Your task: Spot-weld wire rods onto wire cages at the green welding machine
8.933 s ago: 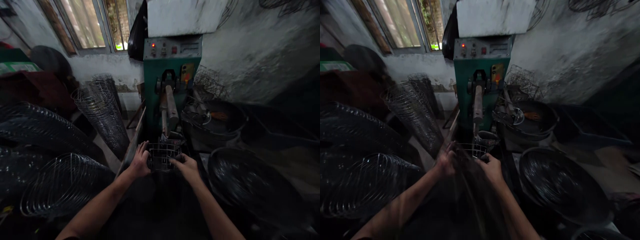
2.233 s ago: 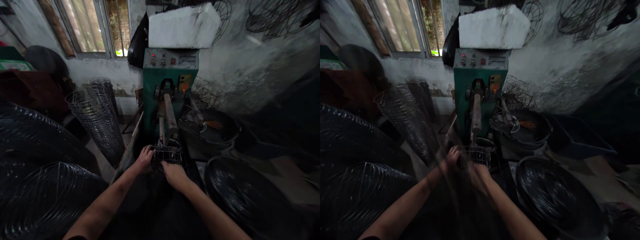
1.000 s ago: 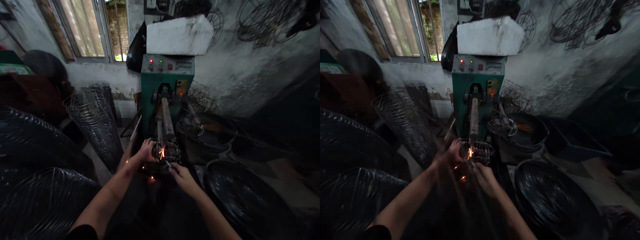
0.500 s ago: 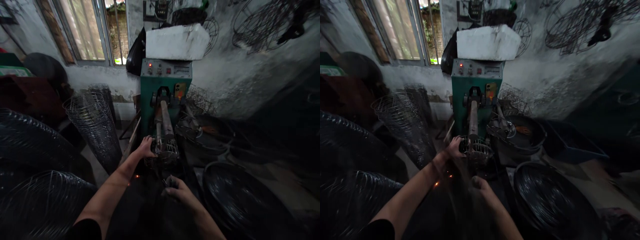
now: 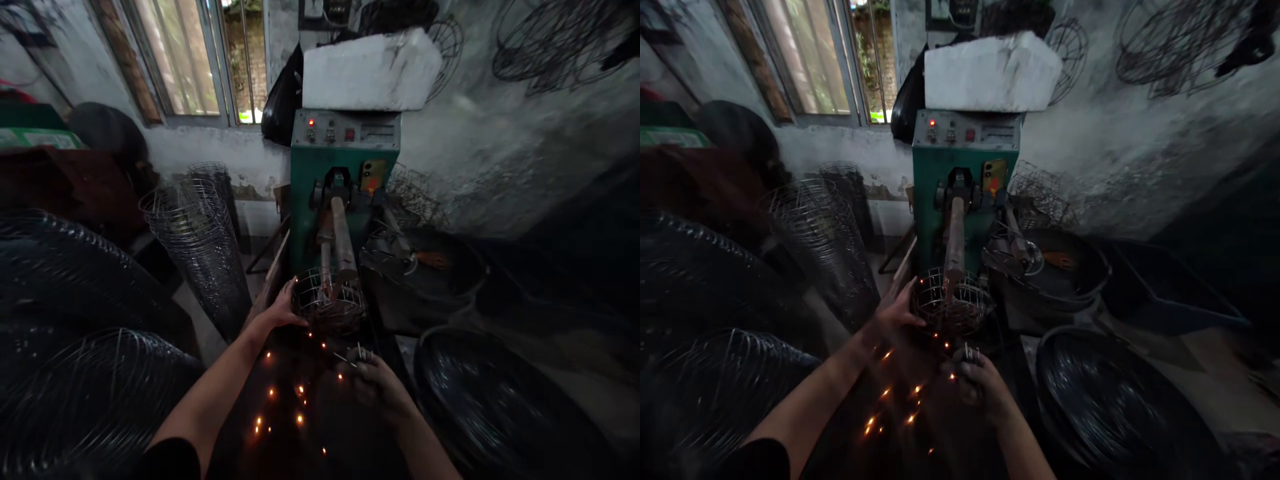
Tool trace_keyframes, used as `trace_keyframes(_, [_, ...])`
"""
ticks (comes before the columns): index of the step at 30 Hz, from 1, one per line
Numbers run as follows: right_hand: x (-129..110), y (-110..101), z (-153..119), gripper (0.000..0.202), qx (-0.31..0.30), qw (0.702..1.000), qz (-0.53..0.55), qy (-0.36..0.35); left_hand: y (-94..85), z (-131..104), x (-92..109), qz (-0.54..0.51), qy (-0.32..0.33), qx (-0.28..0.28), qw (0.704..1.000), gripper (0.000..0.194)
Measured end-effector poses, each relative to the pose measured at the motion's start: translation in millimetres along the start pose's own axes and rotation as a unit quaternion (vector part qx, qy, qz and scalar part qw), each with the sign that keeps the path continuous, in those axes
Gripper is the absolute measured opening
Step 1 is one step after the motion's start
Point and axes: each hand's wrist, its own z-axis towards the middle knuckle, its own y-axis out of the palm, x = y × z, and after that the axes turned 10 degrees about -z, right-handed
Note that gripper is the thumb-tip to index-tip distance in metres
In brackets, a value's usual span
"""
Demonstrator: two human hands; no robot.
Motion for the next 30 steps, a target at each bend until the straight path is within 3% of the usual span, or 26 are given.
trace_keyframes(3, [-19,11,7,0.058,0.020,0.999,0.030,-0.029,-1.5,-8,2,-0.015,-0.033,0.011,0.999,0.122])
trace_keyframes(8, [-46,22,27,0.064,-0.064,0.996,0.030,-0.048,-11.2,-20,24,0.011,-0.053,0.052,0.997,0.104])
trace_keyframes(11, [-51,25,42,0.054,-0.024,0.999,-0.038,-0.020,-16.1,-29,39,0.061,-0.030,0.031,0.997,0.103])
trace_keyframes(14, [-54,31,53,0.036,0.036,0.984,-0.172,-0.027,-15.9,-35,53,0.094,-0.012,0.013,0.995,0.098])
trace_keyframes(16, [-57,34,56,0.024,0.048,0.948,-0.311,-0.054,-12.3,-37,60,0.106,0.000,-0.001,0.994,0.095])
trace_keyframes(20, [-63,35,52,0.015,0.035,0.811,-0.580,-0.059,1.6,-40,67,0.115,0.014,-0.029,0.993,0.091])
trace_keyframes(23, [-62,37,44,0.022,0.018,0.752,-0.658,-0.029,12.6,-41,68,0.113,0.010,-0.033,0.993,0.089])
trace_keyframes(27, [-57,45,38,0.029,0.019,0.629,-0.777,0.013,18.9,-40,71,0.115,-0.005,-0.046,0.992,0.091])
trace_keyframes(29, [-57,48,36,0.030,0.006,0.597,-0.802,0.012,19.3,-39,73,0.111,-0.003,-0.045,0.993,0.088])
trace_keyframes(30, [-57,47,35,0.030,-0.001,0.594,-0.804,0.004,19.4,-38,73,0.108,0.001,-0.041,0.993,0.087])
